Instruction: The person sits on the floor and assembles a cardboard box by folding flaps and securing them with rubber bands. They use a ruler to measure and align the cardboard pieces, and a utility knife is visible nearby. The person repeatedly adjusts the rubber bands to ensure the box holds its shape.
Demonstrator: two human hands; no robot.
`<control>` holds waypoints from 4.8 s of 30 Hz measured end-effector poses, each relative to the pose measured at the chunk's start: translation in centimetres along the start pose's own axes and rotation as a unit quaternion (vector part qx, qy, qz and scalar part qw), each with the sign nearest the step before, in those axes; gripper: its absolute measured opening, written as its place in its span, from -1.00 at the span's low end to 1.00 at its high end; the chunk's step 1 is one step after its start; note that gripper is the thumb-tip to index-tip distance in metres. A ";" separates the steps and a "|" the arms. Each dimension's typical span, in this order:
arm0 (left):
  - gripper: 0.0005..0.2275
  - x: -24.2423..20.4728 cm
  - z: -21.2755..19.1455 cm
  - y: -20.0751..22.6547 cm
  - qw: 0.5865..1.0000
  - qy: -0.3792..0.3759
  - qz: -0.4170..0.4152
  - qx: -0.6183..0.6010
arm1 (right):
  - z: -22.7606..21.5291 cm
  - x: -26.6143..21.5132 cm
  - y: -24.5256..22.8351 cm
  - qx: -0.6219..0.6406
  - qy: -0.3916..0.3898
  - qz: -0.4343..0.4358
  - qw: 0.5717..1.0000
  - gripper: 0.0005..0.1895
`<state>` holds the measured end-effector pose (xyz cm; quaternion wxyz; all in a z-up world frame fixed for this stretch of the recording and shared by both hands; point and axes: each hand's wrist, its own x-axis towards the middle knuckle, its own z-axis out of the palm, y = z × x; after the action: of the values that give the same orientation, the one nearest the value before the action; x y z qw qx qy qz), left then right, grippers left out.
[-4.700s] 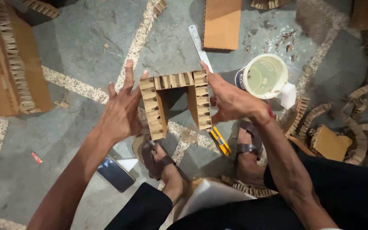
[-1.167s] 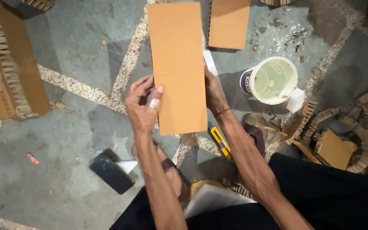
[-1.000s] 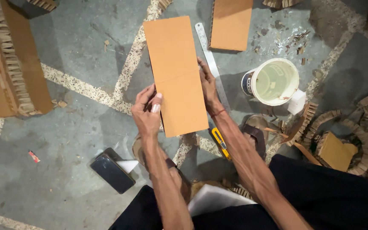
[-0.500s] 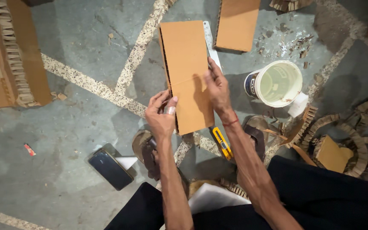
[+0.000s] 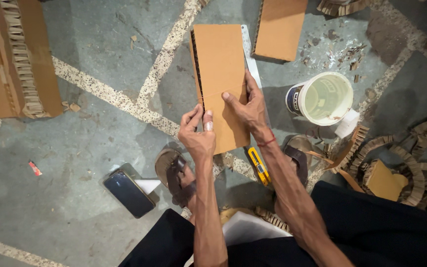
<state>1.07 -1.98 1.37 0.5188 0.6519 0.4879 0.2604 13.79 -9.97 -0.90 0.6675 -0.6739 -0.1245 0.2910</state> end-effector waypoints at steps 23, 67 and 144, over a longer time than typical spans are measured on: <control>-0.69 1.1 0.0 -2.7 0.988 0.001 -0.117 -0.104 | 1.1 2.8 -3.4 -0.349 0.049 0.028 0.935 -0.04; -0.76 -5.3 -2.2 -2.6 0.997 0.054 -0.026 0.050 | 1.6 1.1 -5.2 -0.299 0.068 0.011 0.952 -0.16; -0.62 8.1 3.5 -2.7 0.983 -0.160 0.061 -0.073 | -1.9 0.0 -3.5 -0.330 0.040 0.062 0.941 0.01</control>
<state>6.23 3.85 -3.61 0.6194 0.6741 0.3378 0.2187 15.56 -11.25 2.36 0.3929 -0.8737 -0.1448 0.2477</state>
